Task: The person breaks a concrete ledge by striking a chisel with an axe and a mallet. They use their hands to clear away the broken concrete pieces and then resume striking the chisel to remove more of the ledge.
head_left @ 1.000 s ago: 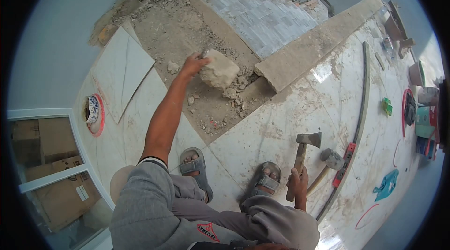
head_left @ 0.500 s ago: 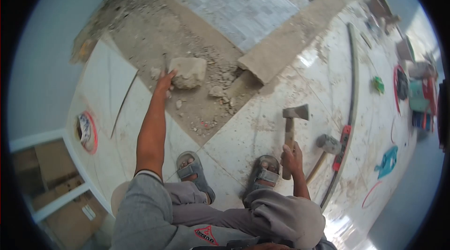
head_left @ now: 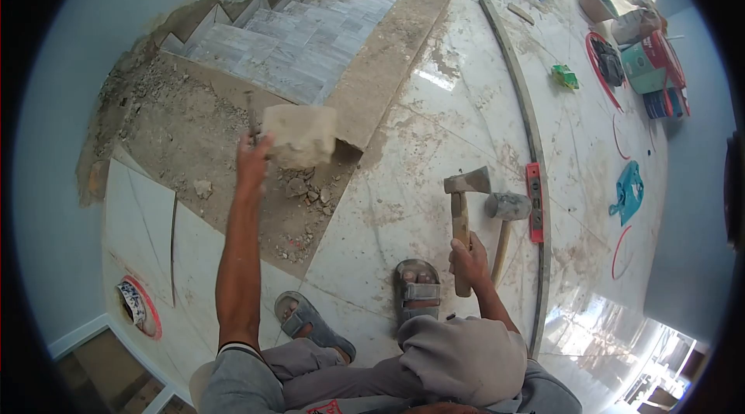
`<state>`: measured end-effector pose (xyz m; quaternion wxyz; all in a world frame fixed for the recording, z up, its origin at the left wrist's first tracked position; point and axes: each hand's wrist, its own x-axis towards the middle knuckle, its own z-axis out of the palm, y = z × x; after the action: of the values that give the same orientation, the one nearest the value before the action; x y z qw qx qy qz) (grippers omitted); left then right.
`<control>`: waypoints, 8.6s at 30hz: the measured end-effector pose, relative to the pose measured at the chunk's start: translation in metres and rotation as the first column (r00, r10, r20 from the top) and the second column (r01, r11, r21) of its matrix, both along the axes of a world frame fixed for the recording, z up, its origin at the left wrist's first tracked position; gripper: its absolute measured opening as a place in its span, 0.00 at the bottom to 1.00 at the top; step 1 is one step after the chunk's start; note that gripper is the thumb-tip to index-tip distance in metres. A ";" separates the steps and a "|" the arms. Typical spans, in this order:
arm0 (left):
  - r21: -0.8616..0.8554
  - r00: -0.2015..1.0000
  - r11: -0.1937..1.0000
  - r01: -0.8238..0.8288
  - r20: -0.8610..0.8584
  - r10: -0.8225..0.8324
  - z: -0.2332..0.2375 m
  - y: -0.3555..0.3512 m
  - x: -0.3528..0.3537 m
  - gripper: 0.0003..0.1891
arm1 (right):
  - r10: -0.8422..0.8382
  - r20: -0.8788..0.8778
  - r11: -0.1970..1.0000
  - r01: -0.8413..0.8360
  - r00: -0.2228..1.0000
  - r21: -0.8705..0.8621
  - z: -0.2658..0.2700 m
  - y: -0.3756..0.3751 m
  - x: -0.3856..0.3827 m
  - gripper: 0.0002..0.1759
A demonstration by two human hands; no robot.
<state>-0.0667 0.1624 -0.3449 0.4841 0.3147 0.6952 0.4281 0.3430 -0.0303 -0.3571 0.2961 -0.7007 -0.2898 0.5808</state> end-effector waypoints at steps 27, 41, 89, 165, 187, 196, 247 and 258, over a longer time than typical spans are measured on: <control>0.092 0.899 0.895 0.437 -0.084 -0.431 -0.076 0.062 0.341 0.22 | -0.132 0.064 0.977 0.119 0.989 0.177 -0.020 0.006 0.014 0.19; -0.043 0.322 0.480 0.876 -0.688 -0.650 -0.104 -0.048 0.023 0.18 | 0.101 -0.035 0.988 -0.096 0.994 0.121 -0.024 -0.018 -0.020 0.14; 0.258 0.564 0.613 0.747 -0.735 -0.377 -0.044 0.090 0.066 0.15 | 0.453 0.487 0.654 -0.650 0.746 0.387 0.064 0.098 -0.041 0.21; 0.261 0.648 0.685 0.680 -0.652 -0.394 -0.044 0.085 0.066 0.11 | 0.301 0.598 0.501 -0.657 0.743 0.564 0.211 0.211 -0.113 0.18; 0.079 0.762 0.859 0.506 -0.509 -0.401 -0.061 0.068 -0.002 0.12 | 0.384 0.177 0.683 -0.407 0.906 0.606 0.167 0.168 -0.063 0.15; 0.251 0.724 0.732 0.633 -0.527 -0.445 -0.031 0.078 0.077 0.13 | 0.308 0.047 0.786 -0.282 0.950 0.550 0.121 0.125 -0.056 0.20; 0.194 0.743 0.760 0.620 -0.458 -0.489 -0.018 0.062 0.086 0.12 | 0.306 0.039 0.729 -0.260 0.951 0.633 0.143 0.134 -0.062 0.17; 0.350 0.624 0.573 0.741 -0.674 -0.395 -0.050 0.067 0.121 0.14 | 0.125 0.200 0.406 -0.234 0.972 0.883 0.192 0.156 -0.048 0.20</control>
<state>0.0545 0.2295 -0.3945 0.2632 0.7696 0.4774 0.3324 0.2949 0.1255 -0.1649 0.5451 -0.4266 -0.6433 0.3273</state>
